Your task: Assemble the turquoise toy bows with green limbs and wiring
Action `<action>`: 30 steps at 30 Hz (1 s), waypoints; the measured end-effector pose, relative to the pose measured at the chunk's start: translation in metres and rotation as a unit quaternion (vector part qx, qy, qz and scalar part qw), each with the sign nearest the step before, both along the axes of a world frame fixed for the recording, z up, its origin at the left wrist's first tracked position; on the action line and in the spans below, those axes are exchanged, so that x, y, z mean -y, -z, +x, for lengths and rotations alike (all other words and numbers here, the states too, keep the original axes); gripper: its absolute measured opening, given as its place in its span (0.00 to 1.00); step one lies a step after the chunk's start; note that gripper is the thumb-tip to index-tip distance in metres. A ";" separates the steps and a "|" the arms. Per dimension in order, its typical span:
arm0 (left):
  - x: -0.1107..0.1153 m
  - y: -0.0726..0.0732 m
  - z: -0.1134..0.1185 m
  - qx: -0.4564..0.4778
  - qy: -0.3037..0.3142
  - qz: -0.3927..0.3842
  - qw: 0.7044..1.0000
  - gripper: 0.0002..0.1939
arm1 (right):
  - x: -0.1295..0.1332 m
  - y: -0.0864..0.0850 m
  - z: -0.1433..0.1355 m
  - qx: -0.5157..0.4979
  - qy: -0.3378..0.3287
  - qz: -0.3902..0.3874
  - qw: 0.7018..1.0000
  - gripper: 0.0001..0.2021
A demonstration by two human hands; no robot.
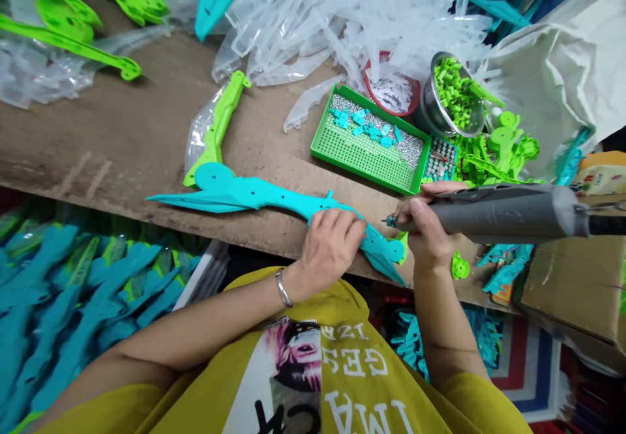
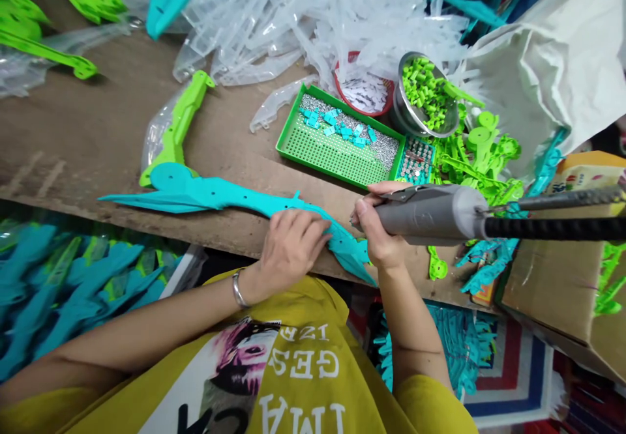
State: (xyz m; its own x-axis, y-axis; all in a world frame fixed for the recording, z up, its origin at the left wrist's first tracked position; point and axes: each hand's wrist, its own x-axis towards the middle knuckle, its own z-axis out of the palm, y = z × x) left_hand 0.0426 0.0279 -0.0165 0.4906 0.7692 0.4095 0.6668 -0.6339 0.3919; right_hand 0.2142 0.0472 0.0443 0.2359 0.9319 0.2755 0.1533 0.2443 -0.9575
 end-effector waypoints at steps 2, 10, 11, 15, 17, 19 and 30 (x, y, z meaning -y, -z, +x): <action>-0.012 -0.005 0.002 -0.035 -0.016 -0.055 0.998 0.07 | 0.000 0.001 -0.001 0.001 0.004 0.001 1.000 0.12; -0.020 -0.005 0.013 -0.086 -0.012 -0.075 0.993 0.06 | 0.001 0.008 -0.007 -0.007 0.021 0.045 0.999 0.08; -0.019 -0.003 0.013 -0.089 -0.012 -0.068 0.994 0.07 | 0.002 0.009 -0.007 -0.014 0.020 0.043 0.999 0.09; -0.017 0.005 0.015 -0.082 -0.007 -0.031 0.996 0.11 | 0.006 0.017 -0.006 -0.028 0.014 0.024 0.999 0.12; -0.018 0.007 0.015 -0.080 -0.011 -0.013 0.997 0.11 | 0.006 0.021 -0.006 -0.043 0.007 0.038 0.998 0.12; -0.019 0.007 0.013 -0.085 -0.014 0.007 0.996 0.11 | 0.004 0.023 -0.006 -0.060 0.006 0.049 0.997 0.12; -0.010 0.008 0.017 -0.085 -0.030 -0.002 0.996 0.12 | -0.005 0.034 -0.006 -0.074 0.007 0.061 0.995 0.13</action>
State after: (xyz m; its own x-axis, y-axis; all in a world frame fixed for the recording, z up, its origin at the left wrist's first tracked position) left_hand 0.0596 0.0383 -0.0242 0.5057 0.8011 0.3202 0.7607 -0.5891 0.2726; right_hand 0.2087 0.0517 0.0108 0.2941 0.8906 0.3470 0.0169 0.3581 -0.9335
